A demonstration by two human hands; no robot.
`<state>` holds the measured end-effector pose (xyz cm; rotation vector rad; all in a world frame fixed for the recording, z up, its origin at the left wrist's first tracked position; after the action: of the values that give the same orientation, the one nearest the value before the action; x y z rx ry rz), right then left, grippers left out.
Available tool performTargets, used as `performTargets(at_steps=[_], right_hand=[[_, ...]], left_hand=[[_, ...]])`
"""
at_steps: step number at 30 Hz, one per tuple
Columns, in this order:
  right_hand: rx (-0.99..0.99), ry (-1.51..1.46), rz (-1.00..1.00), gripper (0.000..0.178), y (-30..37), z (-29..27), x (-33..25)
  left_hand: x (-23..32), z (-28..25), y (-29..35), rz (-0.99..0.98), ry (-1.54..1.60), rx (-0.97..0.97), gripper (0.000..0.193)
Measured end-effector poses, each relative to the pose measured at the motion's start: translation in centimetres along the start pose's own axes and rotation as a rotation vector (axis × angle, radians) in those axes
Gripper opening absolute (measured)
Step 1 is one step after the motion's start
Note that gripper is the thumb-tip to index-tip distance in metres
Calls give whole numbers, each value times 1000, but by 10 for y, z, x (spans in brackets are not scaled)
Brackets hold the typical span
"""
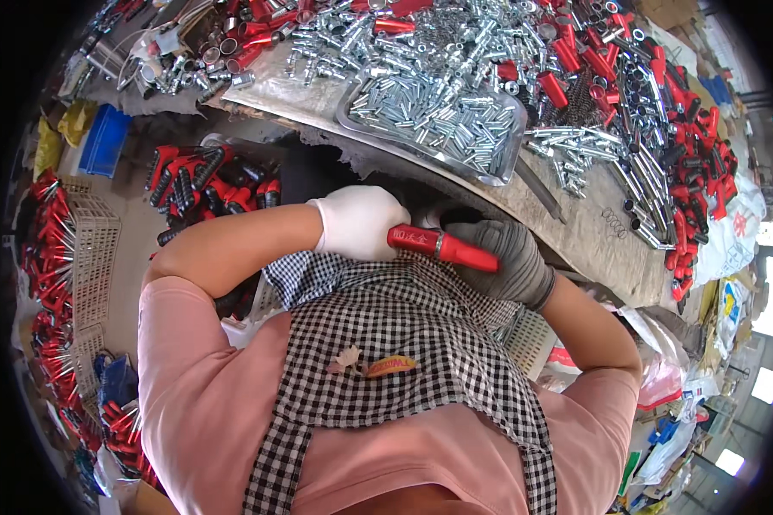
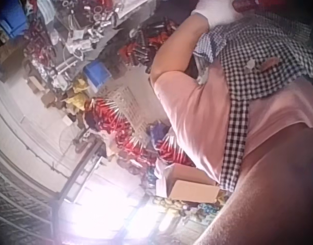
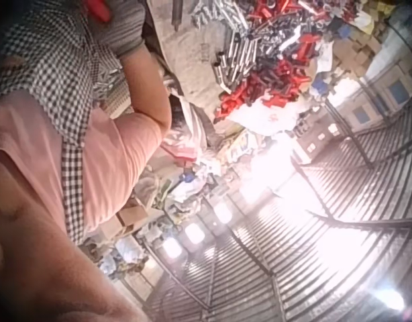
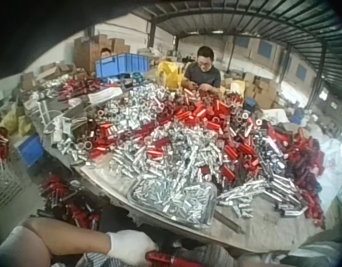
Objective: Assembling metal tubes and red connectors using a manual hand-operated press tool.
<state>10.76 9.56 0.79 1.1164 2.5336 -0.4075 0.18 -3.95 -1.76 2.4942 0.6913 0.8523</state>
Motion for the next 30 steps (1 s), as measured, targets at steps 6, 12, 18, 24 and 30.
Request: performTargets(at_steps=[6, 12, 18, 24, 30], right_hand=[[485, -2084, 701, 57, 6, 56, 10], [557, -780, 246, 47, -11, -14, 5], [65, 138, -64, 58, 2, 1, 0], [338, -696, 393, 39, 7, 0, 13], [13, 345, -243, 37, -5, -10, -12]], left_hand=[[4, -43, 21, 233, -520, 863, 8], [-1, -51, 8, 224, -115, 102, 35], [-10, 15, 6, -96, 140, -301, 26], [0, -23, 9, 33, -286, 611, 25], [-15, 26, 1, -43, 387, -585, 35]])
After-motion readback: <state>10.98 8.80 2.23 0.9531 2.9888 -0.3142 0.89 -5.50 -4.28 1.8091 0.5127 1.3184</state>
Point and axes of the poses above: each hand's wrist, its own y-axis away from the middle knuckle, its own z-axis out of the palm, x = y × z, the point moved 6 cm from there along -y, towards the middle knuckle, and after that the axes turned 15 degrees about -z, right-handed, at the moved point
